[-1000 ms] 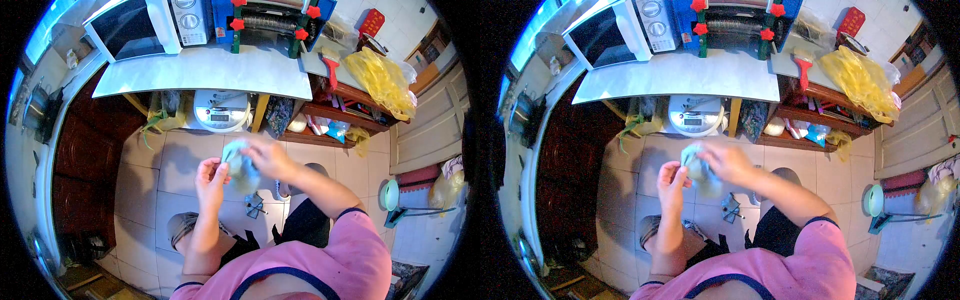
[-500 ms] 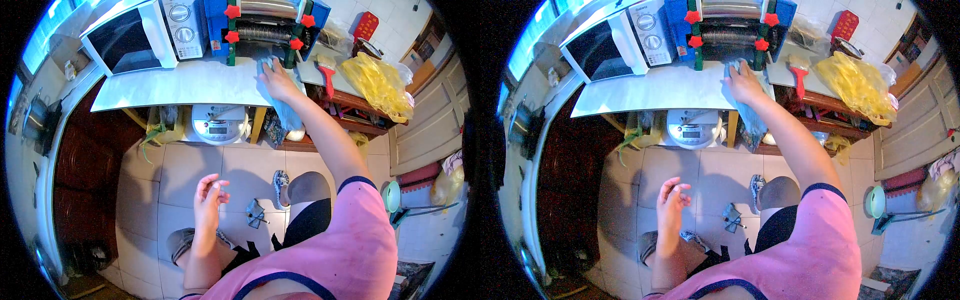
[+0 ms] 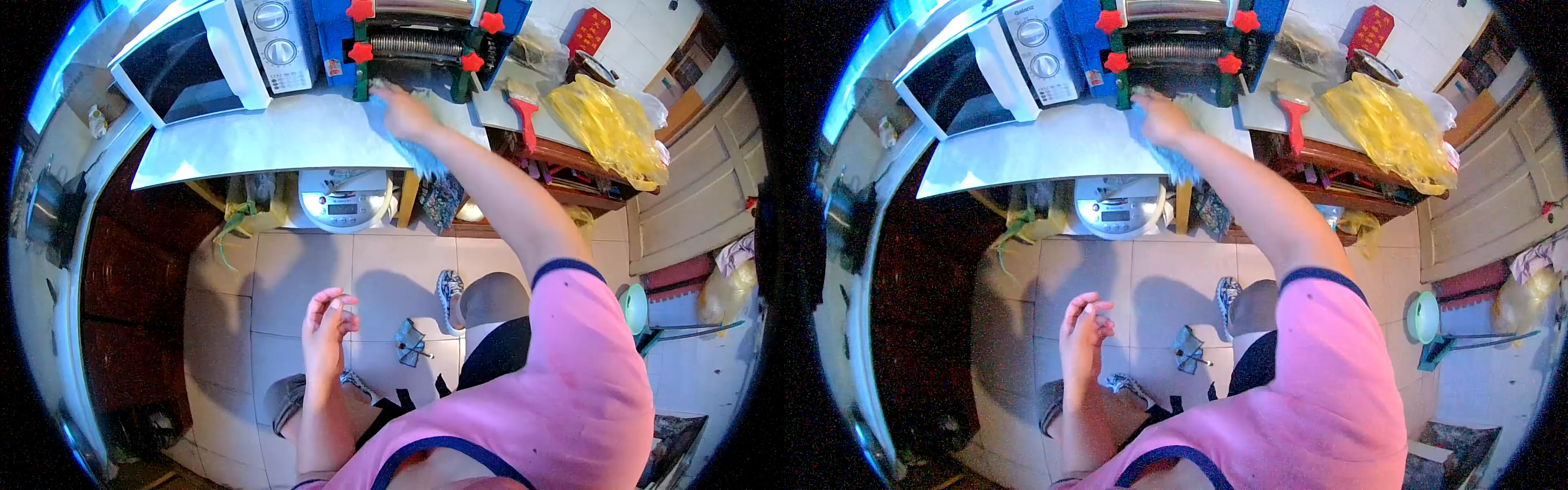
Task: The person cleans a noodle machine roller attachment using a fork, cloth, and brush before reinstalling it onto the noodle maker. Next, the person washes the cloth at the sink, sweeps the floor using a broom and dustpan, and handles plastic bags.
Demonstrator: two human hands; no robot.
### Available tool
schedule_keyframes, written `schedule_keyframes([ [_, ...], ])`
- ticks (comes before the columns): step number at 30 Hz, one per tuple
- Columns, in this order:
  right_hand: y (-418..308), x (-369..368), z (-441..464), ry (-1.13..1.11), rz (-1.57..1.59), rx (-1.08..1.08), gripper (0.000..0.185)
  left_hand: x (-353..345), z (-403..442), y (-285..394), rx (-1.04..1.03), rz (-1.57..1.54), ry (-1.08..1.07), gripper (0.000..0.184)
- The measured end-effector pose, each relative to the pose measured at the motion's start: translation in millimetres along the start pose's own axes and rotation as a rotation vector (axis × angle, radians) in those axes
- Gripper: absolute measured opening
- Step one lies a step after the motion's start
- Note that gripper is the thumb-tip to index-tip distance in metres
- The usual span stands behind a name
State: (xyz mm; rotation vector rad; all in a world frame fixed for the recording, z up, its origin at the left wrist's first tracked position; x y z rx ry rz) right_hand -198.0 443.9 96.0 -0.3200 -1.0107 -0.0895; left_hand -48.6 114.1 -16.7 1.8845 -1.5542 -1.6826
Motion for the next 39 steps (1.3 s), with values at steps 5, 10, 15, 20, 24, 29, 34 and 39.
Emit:
schedule_keyframes([
  [5, -81.0, 48.3, -88.3, -0.091, 0.354, 0.294, 0.030, -19.2, -2.5, -4.6, 0.015, -0.060, -0.065, 0.021],
  [10, -36.4, 99.9, -112.1, 0.052, 0.518, -0.043, 0.029, -23.4, -4.0, -11.6, 0.042, -0.049, -0.110, 0.022],
  [15, 46.3, 138.0, -75.2, 0.360, 0.010, -0.065, 0.035, -8.7, -4.2, -9.9, 0.015, -0.031, -0.059, 0.021],
  [20, 6.1, 88.2, -99.9, 0.131, -0.124, 0.137, 0.026, -4.8, -3.4, -11.7, 0.035, -0.043, -0.043, 0.022],
  [24, 8.7, 116.7, -95.5, 0.174, -0.057, 0.084, 0.026, -1.1, -2.7, -8.0, 0.019, -0.026, -0.021, 0.021],
  [29, 76.8, 124.8, -59.5, 0.296, -0.359, -0.116, 0.027, 0.4, -2.9, -7.5, 0.013, -0.021, -0.016, 0.019],
  [34, 117.2, 95.4, -39.8, 0.172, -0.182, -0.380, 0.038, -8.2, -4.4, -11.5, 0.025, -0.025, -0.032, 0.019],
  [39, 125.5, 94.8, -48.6, 0.194, -0.054, -0.412, 0.034, -11.3, 1.1, -22.1, 0.036, 0.026, -0.046, 0.019],
])
Point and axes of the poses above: each hand's wrist, its own z-axis towards the middle knuckle, its own x-axis out of the back of the hand, y = z × x, the point moved 10 cm from there along z, towards the middle knuckle, and after that the axes turned 15 degrees about -z, right-handed, at the moved point
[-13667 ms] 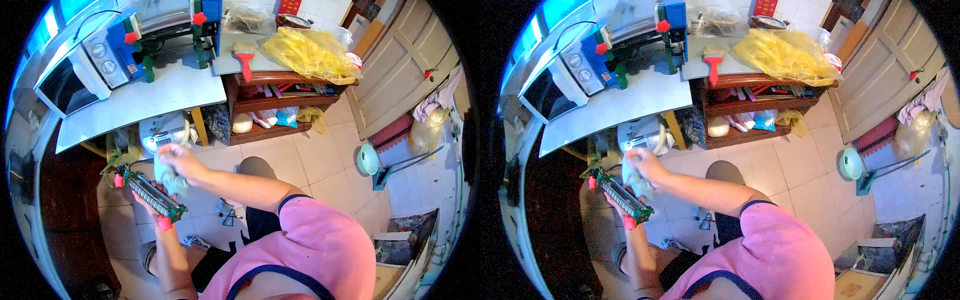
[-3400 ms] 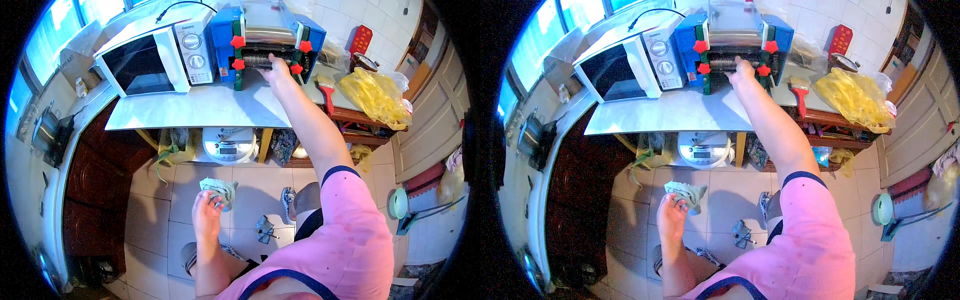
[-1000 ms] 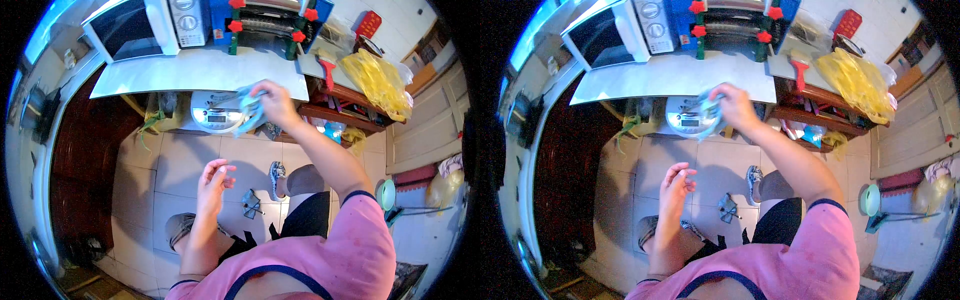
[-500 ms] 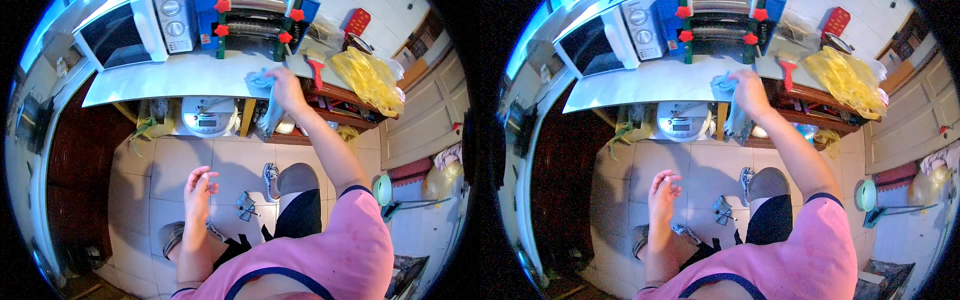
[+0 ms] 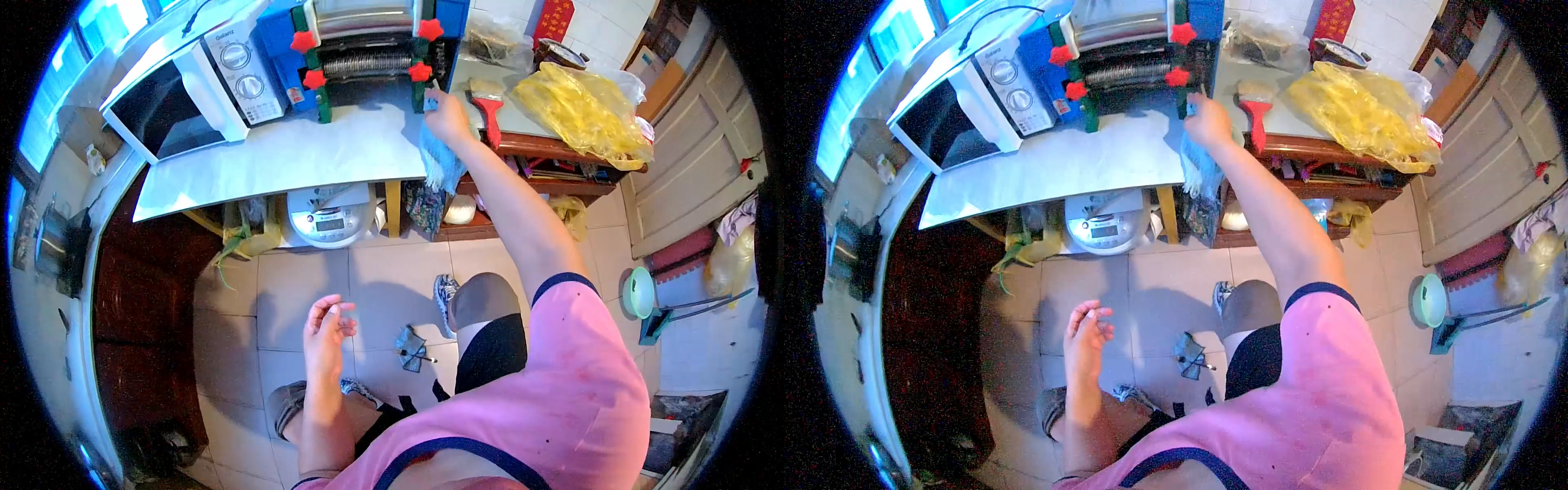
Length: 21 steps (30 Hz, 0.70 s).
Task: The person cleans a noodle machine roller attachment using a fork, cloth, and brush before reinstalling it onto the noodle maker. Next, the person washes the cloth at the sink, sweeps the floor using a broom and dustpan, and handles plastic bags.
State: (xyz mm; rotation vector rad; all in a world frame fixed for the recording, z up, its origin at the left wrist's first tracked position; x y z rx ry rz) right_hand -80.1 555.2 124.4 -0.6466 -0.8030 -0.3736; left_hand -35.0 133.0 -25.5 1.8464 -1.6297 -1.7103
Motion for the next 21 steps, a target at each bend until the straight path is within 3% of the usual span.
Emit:
schedule_keyframes([
  [2, -2.1, 1.3, -4.3, -0.027, 0.038, 0.044, 0.035, -3.5, 3.2, -5.0, 0.003, 0.011, 0.005, 0.019],
  [4, -29.8, 9.0, -13.7, 0.048, -0.198, 0.268, 0.041, -6.5, 4.8, -11.1, 0.022, 0.032, 0.006, 0.018],
  [6, -38.7, -7.0, -19.9, -0.022, -0.304, 0.289, 0.047, -4.1, 6.9, -19.3, 0.023, 0.070, 0.007, 0.018],
  [8, -43.0, -3.7, -34.4, 0.162, -0.501, 0.244, 0.046, -4.6, 8.6, -23.4, 0.015, 0.104, 0.007, 0.018],
  [9, -43.0, -4.1, -38.3, -0.043, -0.466, 0.240, 0.048, -4.8, 7.8, -26.8, 0.032, 0.133, 0.014, 0.018],
  [13, -56.5, 15.9, -74.3, -0.068, -0.616, 0.386, 0.043, 2.9, 10.2, -35.0, 0.051, 0.169, 0.017, 0.021],
  [15, -68.7, 37.4, -82.2, 0.098, -0.657, 0.433, 0.036, 4.7, 10.6, -35.8, 0.063, 0.188, 0.023, 0.021],
  [19, -57.6, 22.1, -54.1, -0.063, -0.421, 0.420, 0.029, 10.0, 10.8, -36.5, 0.078, 0.250, 0.056, 0.021],
  [21, -36.8, 12.2, -31.8, -0.222, -0.221, 0.192, 0.024, 6.4, 7.1, -36.7, 0.077, 0.247, 0.034, 0.021],
])
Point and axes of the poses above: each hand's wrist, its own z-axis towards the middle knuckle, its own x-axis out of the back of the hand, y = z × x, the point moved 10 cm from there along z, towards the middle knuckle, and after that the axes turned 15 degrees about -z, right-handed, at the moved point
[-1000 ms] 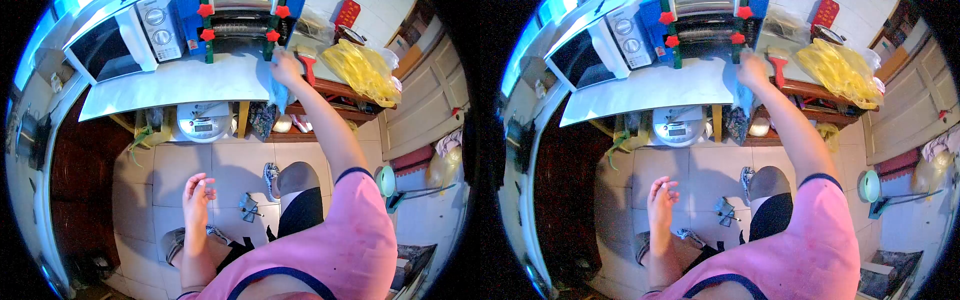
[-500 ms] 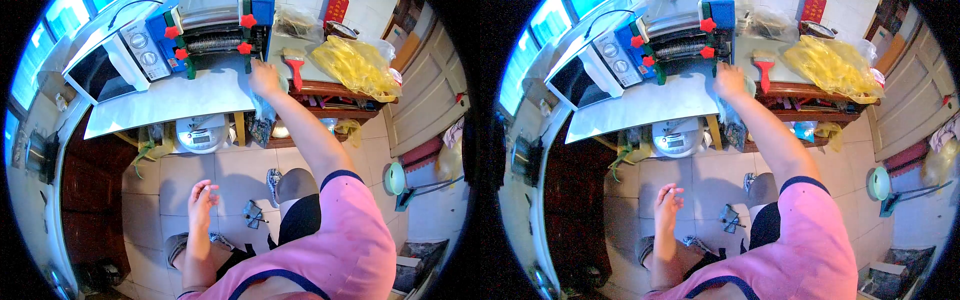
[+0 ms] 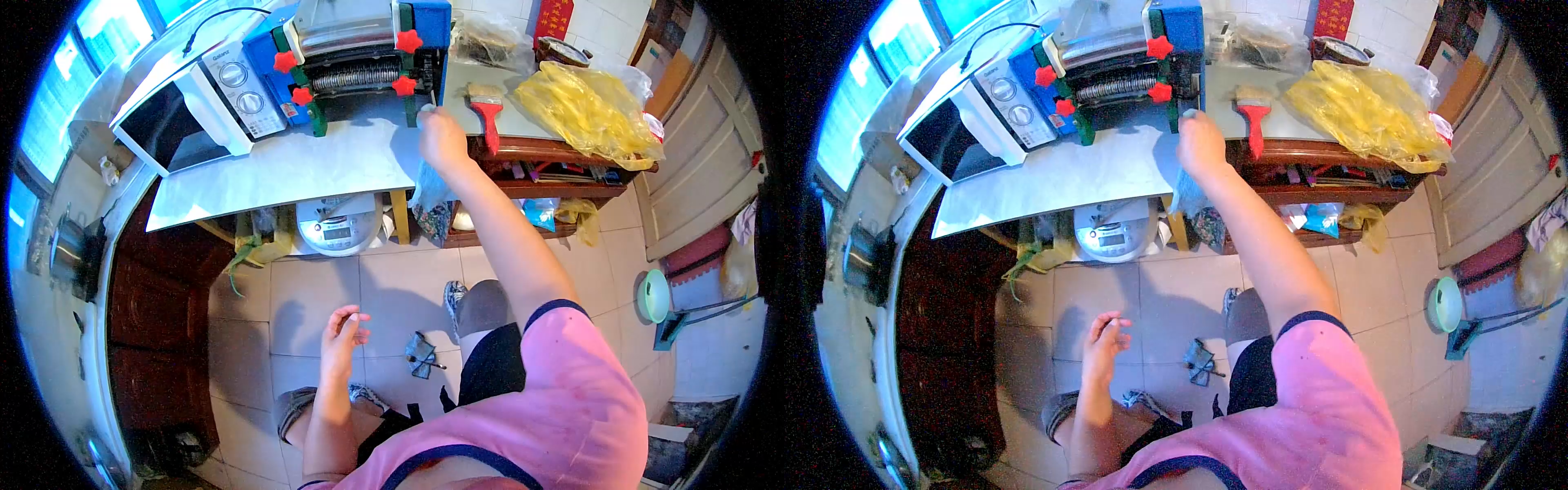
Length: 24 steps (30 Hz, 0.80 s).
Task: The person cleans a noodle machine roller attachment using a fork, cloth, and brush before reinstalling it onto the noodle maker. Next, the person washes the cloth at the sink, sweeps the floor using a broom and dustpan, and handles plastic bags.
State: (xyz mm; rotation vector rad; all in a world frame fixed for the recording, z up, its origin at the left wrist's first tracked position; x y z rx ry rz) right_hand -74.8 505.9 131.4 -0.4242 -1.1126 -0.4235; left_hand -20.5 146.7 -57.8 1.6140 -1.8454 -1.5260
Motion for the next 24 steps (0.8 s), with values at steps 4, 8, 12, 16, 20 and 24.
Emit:
schedule_keyframes([
  [4, 8.0, 12.1, 5.2, 0.504, 0.302, -0.124, 0.025, -5.4, 0.5, 5.1, -0.010, 0.029, -0.044, 0.021],
  [8, -5.1, 5.0, -0.5, 0.565, 0.254, -0.089, 0.042, -6.9, -1.9, 9.0, -0.027, 0.023, -0.066, 0.021],
  [12, -24.7, 23.8, -18.3, 0.002, -0.034, -0.019, 0.061, -9.2, -4.1, 13.6, -0.066, 0.144, -0.106, 0.022],
  [16, -28.1, 17.3, -3.2, 0.374, -0.186, 0.212, 0.060, -14.7, 5.8, 21.5, -0.152, 0.253, -0.107, 0.024],
  [20, 10.5, -28.8, 39.9, -0.100, 0.201, -0.255, 0.057, -22.8, 17.3, 16.8, -0.184, 0.266, -0.107, 0.024],
  [24, 19.6, -57.3, 70.6, -0.160, 0.225, -0.303, 0.052, -45.0, 17.3, -1.5, -0.107, 0.210, -0.162, 0.024],
])
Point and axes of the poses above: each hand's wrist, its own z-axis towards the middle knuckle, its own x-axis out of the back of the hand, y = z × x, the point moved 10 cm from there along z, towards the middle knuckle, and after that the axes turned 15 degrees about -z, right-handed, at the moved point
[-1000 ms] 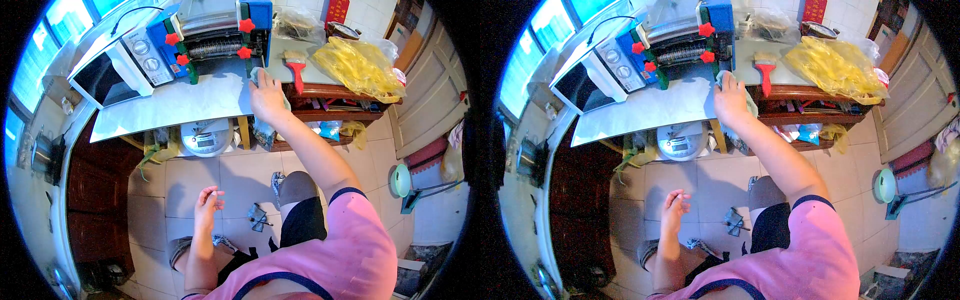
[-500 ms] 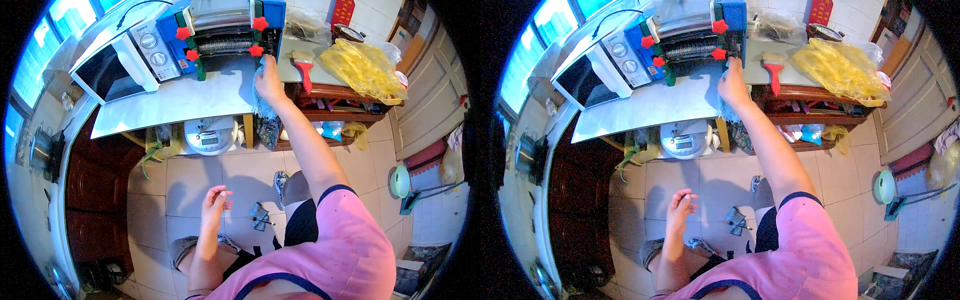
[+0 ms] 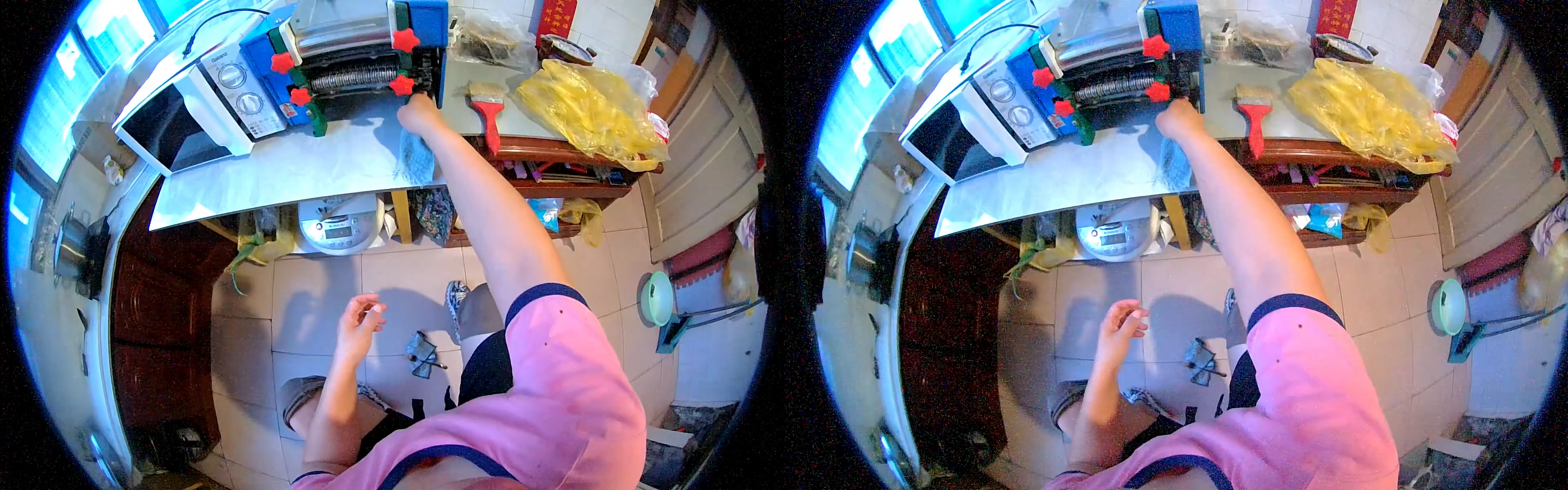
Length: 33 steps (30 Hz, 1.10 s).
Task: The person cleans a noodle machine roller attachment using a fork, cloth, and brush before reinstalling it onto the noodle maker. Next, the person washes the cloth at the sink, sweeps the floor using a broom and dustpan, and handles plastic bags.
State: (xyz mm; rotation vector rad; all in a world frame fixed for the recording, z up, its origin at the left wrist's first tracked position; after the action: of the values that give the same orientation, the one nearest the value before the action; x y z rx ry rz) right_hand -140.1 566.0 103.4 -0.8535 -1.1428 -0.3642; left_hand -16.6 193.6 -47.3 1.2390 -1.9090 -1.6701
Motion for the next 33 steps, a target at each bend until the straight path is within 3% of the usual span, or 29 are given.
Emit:
schedule_keyframes([
  [4, -3.3, 5.8, -11.2, -0.145, -0.049, 0.022, 0.043, -9.9, 0.1, -14.4, 0.075, 0.003, -0.048, 0.024],
  [11, -4.9, 28.3, -41.0, -0.041, -0.341, 0.056, 0.042, 3.5, -6.9, -9.0, 0.056, 0.030, -0.005, 0.024],
  [13, -19.9, 34.8, -63.5, -0.010, -0.677, 0.270, 0.053, 9.1, -9.1, -7.7, 0.039, 0.050, -0.006, 0.024],
  [16, -10.9, 41.8, -77.7, 0.077, -0.737, 0.288, 0.067, 16.7, -11.9, -7.3, 0.029, 0.029, 0.010, 0.025],
  [19, -5.5, 43.8, -74.7, 0.105, -0.751, 0.328, 0.078, 17.2, -15.1, -4.1, 0.015, 0.045, 0.000, 0.026],
  [24, -14.4, 32.5, -55.8, 0.113, -0.781, 0.395, 0.080, 12.7, -20.5, -2.9, -0.002, 0.104, -0.065, 0.026],
  [29, -2.9, 23.0, -44.3, 0.015, -0.590, 0.221, 0.080, 5.6, -26.0, 3.6, 0.002, 0.124, -0.087, 0.026],
  [33, -2.3, 23.7, -44.0, -0.001, -0.597, 0.235, 0.080, 0.8, -28.8, 10.8, -0.007, 0.082, -0.093, 0.028],
])
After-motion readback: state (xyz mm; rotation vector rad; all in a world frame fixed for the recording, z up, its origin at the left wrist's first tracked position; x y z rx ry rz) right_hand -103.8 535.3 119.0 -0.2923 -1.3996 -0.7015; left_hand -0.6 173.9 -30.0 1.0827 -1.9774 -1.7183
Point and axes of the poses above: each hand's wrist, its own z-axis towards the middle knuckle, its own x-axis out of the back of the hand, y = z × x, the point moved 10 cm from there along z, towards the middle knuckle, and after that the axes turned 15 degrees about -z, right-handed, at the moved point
